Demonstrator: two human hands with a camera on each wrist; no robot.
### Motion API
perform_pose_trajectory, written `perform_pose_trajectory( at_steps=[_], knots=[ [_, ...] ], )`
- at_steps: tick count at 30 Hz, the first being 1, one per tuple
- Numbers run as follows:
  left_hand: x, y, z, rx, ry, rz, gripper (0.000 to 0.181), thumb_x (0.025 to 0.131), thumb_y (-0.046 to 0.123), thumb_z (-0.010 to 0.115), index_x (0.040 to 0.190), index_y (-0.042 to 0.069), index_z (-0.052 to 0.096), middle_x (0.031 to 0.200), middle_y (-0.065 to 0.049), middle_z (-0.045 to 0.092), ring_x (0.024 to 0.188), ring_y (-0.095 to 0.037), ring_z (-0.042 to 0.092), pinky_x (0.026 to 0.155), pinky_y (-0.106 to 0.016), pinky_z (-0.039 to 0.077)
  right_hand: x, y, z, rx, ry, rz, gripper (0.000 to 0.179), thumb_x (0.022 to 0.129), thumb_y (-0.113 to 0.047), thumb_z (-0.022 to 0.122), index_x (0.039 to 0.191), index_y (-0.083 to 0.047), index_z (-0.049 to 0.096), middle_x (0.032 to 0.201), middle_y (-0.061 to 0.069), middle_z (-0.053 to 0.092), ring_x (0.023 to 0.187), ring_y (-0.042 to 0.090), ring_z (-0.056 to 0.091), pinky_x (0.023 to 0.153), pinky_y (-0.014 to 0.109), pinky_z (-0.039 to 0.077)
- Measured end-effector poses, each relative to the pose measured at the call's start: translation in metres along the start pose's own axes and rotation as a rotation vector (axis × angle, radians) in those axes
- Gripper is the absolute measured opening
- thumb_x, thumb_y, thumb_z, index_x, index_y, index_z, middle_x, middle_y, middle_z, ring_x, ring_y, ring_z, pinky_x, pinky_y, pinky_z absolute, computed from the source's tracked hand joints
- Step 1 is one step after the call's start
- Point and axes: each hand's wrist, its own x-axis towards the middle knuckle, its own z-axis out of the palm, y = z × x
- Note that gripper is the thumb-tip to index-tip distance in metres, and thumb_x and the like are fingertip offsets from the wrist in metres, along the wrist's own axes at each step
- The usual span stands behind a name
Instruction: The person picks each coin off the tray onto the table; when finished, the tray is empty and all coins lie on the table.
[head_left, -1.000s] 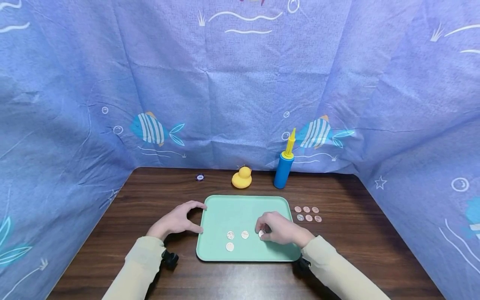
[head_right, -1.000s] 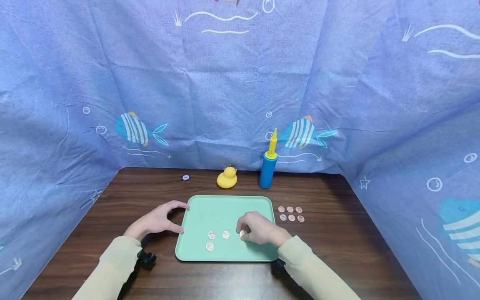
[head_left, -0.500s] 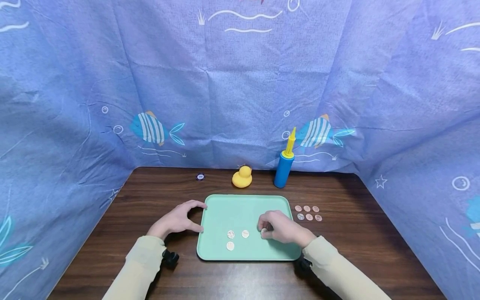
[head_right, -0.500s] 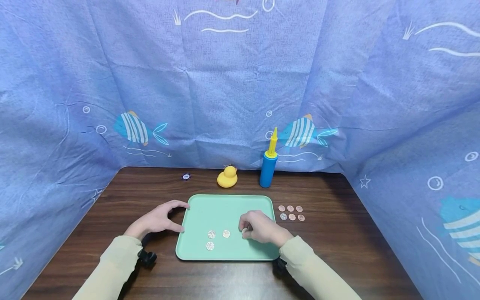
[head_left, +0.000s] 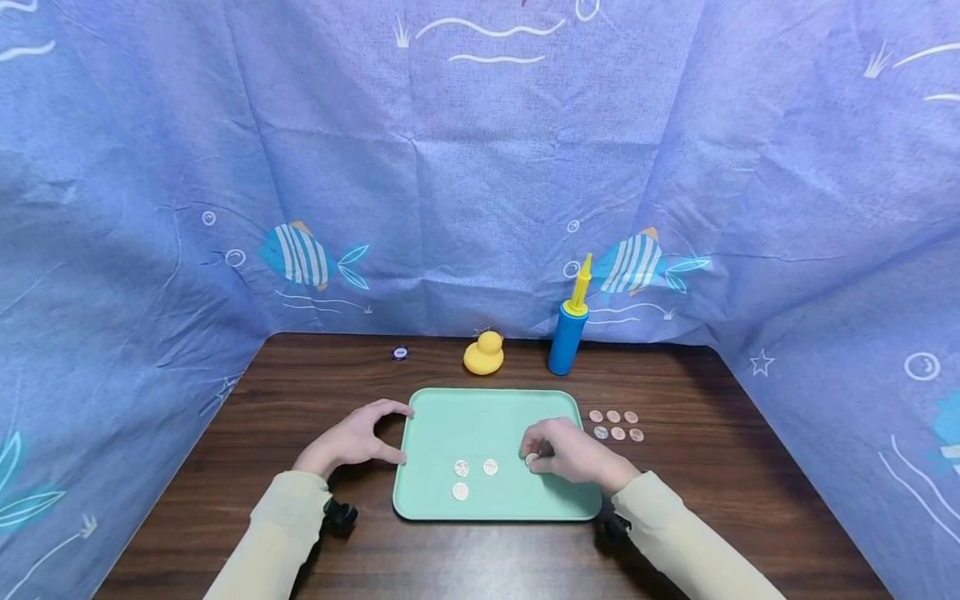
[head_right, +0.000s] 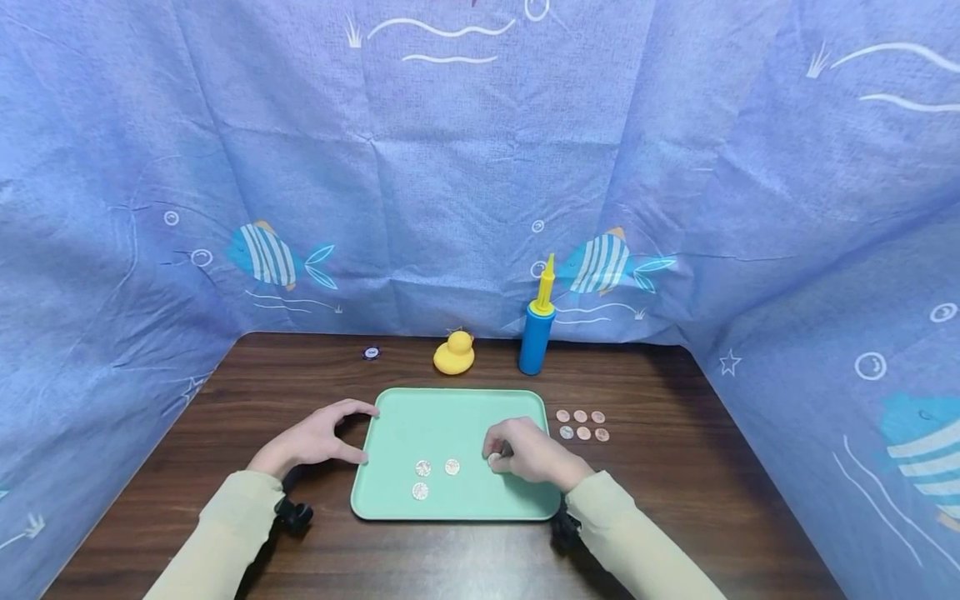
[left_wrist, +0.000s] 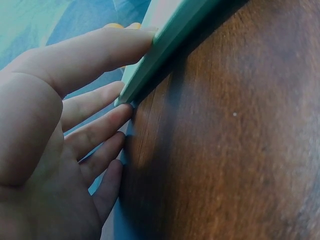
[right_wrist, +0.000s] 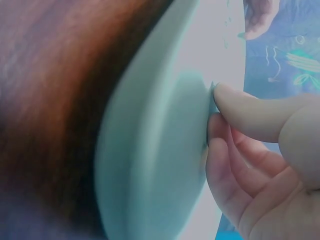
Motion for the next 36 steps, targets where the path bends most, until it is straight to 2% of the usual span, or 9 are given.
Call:
perform_pose_trajectory(
  at_steps=[6, 13, 22, 29, 33, 36],
  knots=[
    [0.0, -0.001, 0.0, 0.004, 0.002, 0.0, 0.07, 0.079, 0.032, 0.094, 0.141, 0.024, 0.063, 0.157, -0.012, 0.048, 0.148, -0.039, 0.04, 0.115, -0.064, 0.037, -0.007, 0.003, -0.005, 0.035, 0.022, -0.008, 0.011, 0.091, -0.003, 0.081, 0.092, -0.013, 0.076, 0.084, -0.008, 0.07, 0.076, 0.002, 0.064, 0.071, 0.025, 0.056],
    [0.0, 0.0, 0.0, 0.003, 0.004, -0.009, 0.069, 0.078, 0.031, 0.094, 0.14, 0.025, 0.064, 0.158, -0.012, 0.047, 0.148, -0.04, 0.04, 0.115, -0.064, 0.037, -0.015, 0.01, -0.013, 0.046, 0.046, 0.066, 0.007, 0.093, -0.01, 0.081, 0.092, -0.015, 0.076, 0.084, -0.011, 0.069, 0.079, 0.003, 0.064, 0.075, 0.027, 0.056],
    [-0.001, 0.003, 0.001, -0.002, 0.002, -0.024, 0.069, 0.079, 0.03, 0.094, 0.141, 0.024, 0.064, 0.158, -0.012, 0.048, 0.148, -0.039, 0.039, 0.116, -0.064, 0.036, -0.034, 0.023, -0.033, 0.063, 0.133, 0.075, 0.007, 0.094, -0.009, 0.08, 0.094, -0.015, 0.075, 0.089, -0.01, 0.07, 0.082, 0.006, 0.068, 0.074, 0.026, 0.057],
    [0.0, 0.003, 0.0, 0.005, -0.003, -0.021, 0.069, 0.079, 0.03, 0.094, 0.141, 0.025, 0.064, 0.158, -0.012, 0.047, 0.149, -0.04, 0.039, 0.116, -0.064, 0.037, -0.05, 0.033, -0.04, 0.051, 0.158, 0.125, 0.006, 0.095, -0.014, 0.08, 0.095, -0.017, 0.075, 0.087, -0.013, 0.068, 0.081, 0.004, 0.065, 0.08, 0.029, 0.055],
    [0.0, 0.003, 0.0, 0.013, -0.006, -0.008, 0.07, 0.079, 0.03, 0.094, 0.141, 0.023, 0.063, 0.158, -0.014, 0.047, 0.148, -0.041, 0.04, 0.115, -0.065, 0.037, -0.059, 0.038, -0.045, 0.048, 0.19, 0.132, 0.008, 0.094, -0.013, 0.081, 0.095, -0.018, 0.075, 0.086, -0.012, 0.068, 0.084, 0.013, 0.068, 0.079, 0.031, 0.059],
    [0.0, 0.004, 0.0, 0.002, -0.008, -0.018, 0.07, 0.079, 0.03, 0.094, 0.141, 0.023, 0.064, 0.158, -0.013, 0.048, 0.148, -0.04, 0.04, 0.116, -0.064, 0.036, -0.064, 0.041, -0.048, 0.047, 0.212, 0.139, 0.008, 0.094, -0.012, 0.081, 0.094, -0.018, 0.075, 0.086, -0.012, 0.068, 0.104, 0.029, 0.073, 0.08, 0.033, 0.061]
  ],
)
